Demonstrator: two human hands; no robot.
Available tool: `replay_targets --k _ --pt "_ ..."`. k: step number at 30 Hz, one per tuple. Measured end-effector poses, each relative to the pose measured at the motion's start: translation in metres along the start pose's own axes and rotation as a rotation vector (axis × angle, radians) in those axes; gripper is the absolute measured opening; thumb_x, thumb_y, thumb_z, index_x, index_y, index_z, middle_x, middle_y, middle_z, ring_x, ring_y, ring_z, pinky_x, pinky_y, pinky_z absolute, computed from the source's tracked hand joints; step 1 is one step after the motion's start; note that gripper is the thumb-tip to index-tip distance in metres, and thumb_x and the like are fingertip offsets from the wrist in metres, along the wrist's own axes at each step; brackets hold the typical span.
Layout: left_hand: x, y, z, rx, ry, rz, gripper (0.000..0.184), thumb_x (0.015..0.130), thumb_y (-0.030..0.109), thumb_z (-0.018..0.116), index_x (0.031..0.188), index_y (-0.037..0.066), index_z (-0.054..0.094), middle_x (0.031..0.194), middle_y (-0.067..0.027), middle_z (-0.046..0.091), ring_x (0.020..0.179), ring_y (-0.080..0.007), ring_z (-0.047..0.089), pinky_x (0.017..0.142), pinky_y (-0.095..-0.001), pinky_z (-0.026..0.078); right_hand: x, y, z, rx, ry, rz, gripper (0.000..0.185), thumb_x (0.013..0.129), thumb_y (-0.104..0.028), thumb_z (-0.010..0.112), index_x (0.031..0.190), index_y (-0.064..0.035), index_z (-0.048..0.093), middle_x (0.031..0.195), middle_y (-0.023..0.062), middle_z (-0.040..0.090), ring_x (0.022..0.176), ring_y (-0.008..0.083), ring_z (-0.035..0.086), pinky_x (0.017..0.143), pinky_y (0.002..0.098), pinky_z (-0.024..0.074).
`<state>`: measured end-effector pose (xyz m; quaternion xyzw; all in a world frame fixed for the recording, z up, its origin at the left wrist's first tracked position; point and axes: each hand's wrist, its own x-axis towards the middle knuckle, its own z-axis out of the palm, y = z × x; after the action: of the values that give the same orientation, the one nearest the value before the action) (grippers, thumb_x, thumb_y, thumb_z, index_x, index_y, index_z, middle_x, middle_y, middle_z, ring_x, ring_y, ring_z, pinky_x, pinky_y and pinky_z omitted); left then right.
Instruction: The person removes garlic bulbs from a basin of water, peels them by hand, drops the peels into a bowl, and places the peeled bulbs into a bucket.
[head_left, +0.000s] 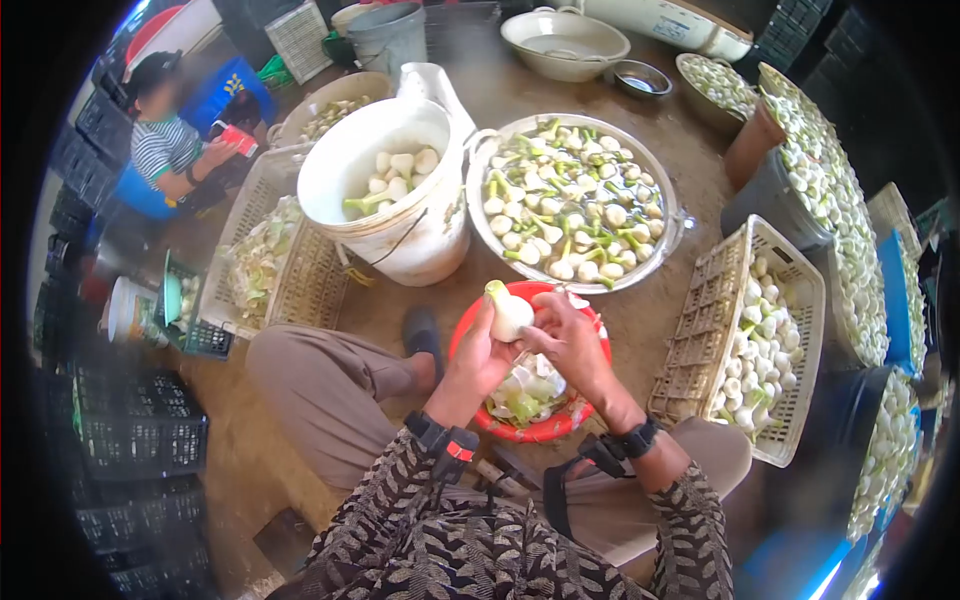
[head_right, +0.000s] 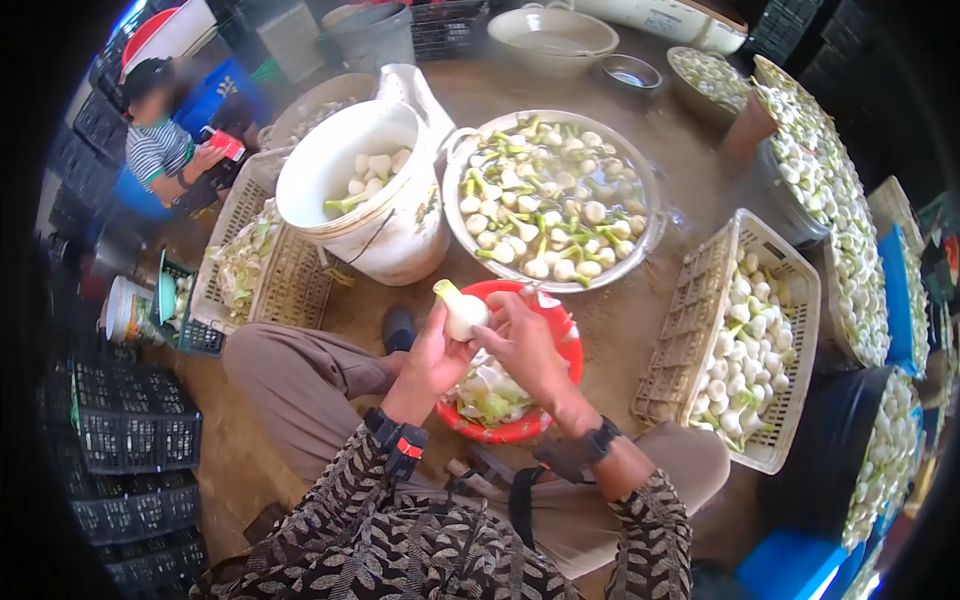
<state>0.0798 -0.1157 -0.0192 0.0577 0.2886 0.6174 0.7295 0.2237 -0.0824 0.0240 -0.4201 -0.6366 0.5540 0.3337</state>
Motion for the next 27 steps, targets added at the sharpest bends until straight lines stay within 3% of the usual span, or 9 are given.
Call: replay_targets --k 2,5,9,12,16,18,20,23,27 --pt "-0.001 0.001 0.015 -0.010 0.160 0.001 0.042 0.092 0.049 0.040 0.113 0.014 0.051 0.101 -0.0053 0.061 0.082 -0.0174 0.059 0.059 -0.0268 0.046 0.009 0.021 -0.002 0.141 -0.016 -0.012 0.021 0.078 0.000 0.056 0.099 0.0014 0.055 0.074 0.0050 0.059 0.060 0.0098 0.056 0.054 0.0234 0.0471" --pt "0.020 0.034 -0.002 0.028 -0.038 0.042 0.048 0.091 0.051 0.042 0.108 0.007 0.050 0.095 -0.0160 0.060 0.071 -0.0215 0.057 0.053 -0.0243 0.047 0.014 0.021 -0.016 0.189 -0.046 -0.016 0.020 0.079 0.004 0.048 0.098 0.0033 0.055 0.070 0.0032 0.056 0.053 0.0092 0.055 0.049 0.0221 0.0465" --pt "0.054 0.128 0.025 -0.270 -0.023 0.356 0.040 0.096 0.034 0.041 0.115 0.000 0.048 0.094 -0.0181 0.060 0.081 -0.0264 0.058 0.070 -0.0280 0.051 0.021 0.064 -0.032 0.232 0.067 0.191 0.012 0.083 0.000 0.049 0.090 0.0027 0.059 0.065 0.0020 0.056 0.046 0.0078 0.051 0.042 0.0213 0.0431" --pt "0.087 0.158 0.010 -0.220 -0.101 0.397 0.027 0.092 0.018 0.051 0.110 -0.002 0.050 0.093 -0.0147 0.059 0.078 -0.0210 0.058 0.063 -0.0270 0.049 0.041 0.075 -0.063 0.120 0.202 0.329 0.016 0.087 -0.008 0.050 0.095 0.0027 0.059 0.066 0.0043 0.058 0.046 0.0081 0.053 0.040 0.0210 0.0420" --pt "0.089 0.091 0.040 0.264 0.052 0.246 0.022 0.085 -0.002 0.050 0.107 0.001 0.052 0.092 -0.0091 0.059 0.072 -0.0179 0.058 0.058 -0.0250 0.048 0.123 0.145 -0.137 -0.240 0.340 0.185 0.029 0.077 0.001 0.048 0.104 0.0037 0.059 0.076 0.0123 0.064 0.057 0.0195 0.061 0.052 0.0308 0.0501" --pt "0.098 0.061 0.025 0.478 0.055 0.177 0.028 0.082 0.000 0.050 0.110 0.001 0.052 0.097 -0.0084 0.059 0.076 -0.0176 0.060 0.062 -0.0263 0.052 0.164 0.144 -0.162 -0.765 0.399 0.025 0.039 0.071 0.000 0.049 0.109 0.0023 0.057 0.084 0.0168 0.065 0.074 0.0303 0.064 0.067 0.0383 0.0516" --pt "0.104 0.044 0.020 0.542 0.084 0.099 0.029 0.082 0.000 0.048 0.111 0.000 0.052 0.093 -0.0078 0.060 0.078 -0.0175 0.061 0.064 -0.0281 0.052 0.213 0.184 -0.180 -0.860 0.350 -0.053 0.050 0.068 -0.004 0.053 0.118 -0.0060 0.053 0.100 0.0222 0.059 0.098 0.0354 0.056 0.081 0.0430 0.0470" --pt "0.115 0.037 0.010 0.661 0.078 0.030 0.027 0.084 0.003 0.050 0.111 -0.001 0.053 0.094 -0.0105 0.062 0.078 -0.0169 0.061 0.066 -0.0268 0.051 0.242 0.209 -0.170 -1.148 0.229 0.038 0.039 0.072 -0.008 0.053 0.112 -0.0033 0.053 0.094 0.0231 0.056 0.096 0.0386 0.055 0.082 0.0453 0.0462" --pt "0.130 0.030 0.003 0.728 0.114 -0.016 0.026 0.083 0.003 0.052 0.108 -0.001 0.054 0.093 -0.0101 0.062 0.078 -0.0159 0.061 0.065 -0.0258 0.051 0.272 0.277 -0.170 -1.042 0.178 0.158 0.024 0.075 -0.018 0.054 0.095 -0.0066 0.060 0.094 0.0200 0.060 0.092 0.0363 0.059 0.077 0.0454 0.0478"
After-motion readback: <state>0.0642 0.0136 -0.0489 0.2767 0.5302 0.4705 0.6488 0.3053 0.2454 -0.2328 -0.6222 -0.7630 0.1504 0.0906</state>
